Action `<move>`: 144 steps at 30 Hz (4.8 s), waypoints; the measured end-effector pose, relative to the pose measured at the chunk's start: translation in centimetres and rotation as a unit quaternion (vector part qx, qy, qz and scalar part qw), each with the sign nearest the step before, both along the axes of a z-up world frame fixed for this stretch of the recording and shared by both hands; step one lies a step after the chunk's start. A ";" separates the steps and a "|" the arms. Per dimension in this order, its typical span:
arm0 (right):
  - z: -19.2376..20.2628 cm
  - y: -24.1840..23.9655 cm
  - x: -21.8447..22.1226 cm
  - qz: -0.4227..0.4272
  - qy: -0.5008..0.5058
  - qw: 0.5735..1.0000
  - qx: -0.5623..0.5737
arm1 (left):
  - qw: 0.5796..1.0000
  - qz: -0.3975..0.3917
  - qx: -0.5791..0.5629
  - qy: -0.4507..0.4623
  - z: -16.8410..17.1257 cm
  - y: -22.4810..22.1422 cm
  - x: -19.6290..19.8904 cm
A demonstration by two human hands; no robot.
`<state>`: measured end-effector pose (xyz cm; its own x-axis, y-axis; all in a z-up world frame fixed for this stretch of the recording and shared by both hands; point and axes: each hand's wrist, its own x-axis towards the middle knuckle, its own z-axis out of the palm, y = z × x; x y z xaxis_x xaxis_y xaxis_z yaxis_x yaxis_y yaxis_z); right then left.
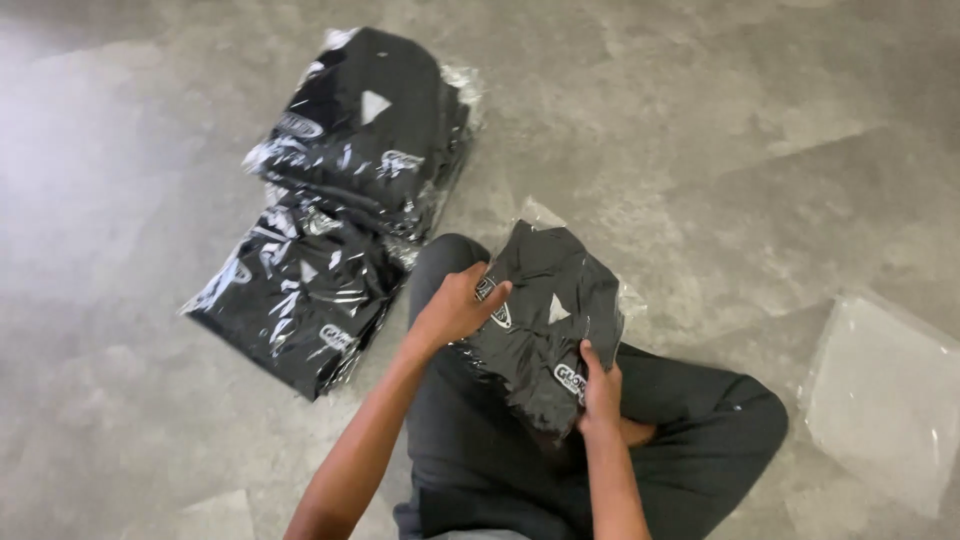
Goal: A person sitting on the floor packages folded black shirts into clear plastic bags.
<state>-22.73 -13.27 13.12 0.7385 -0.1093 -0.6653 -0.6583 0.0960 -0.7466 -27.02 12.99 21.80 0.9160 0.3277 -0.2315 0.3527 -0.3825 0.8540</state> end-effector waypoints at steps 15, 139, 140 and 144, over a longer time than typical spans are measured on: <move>1.0 22.4 -13.4 0.341 0.023 0.937 0.069 | 0.957 0.210 0.179 0.088 -4.8 22.3 -22.1; 6.6 -41.4 -36.9 -0.653 0.073 0.750 -0.069 | 0.736 -0.642 -0.207 0.062 -6.1 -51.9 -5.7; 5.8 -41.6 -38.2 -0.619 -0.004 0.785 -0.019 | 0.727 -0.654 -0.199 0.071 -6.0 -51.9 -5.1; 2.8 -42.3 -42.8 -0.473 -0.309 0.812 0.149 | 0.717 -0.672 -0.161 0.090 -7.4 -51.8 -3.6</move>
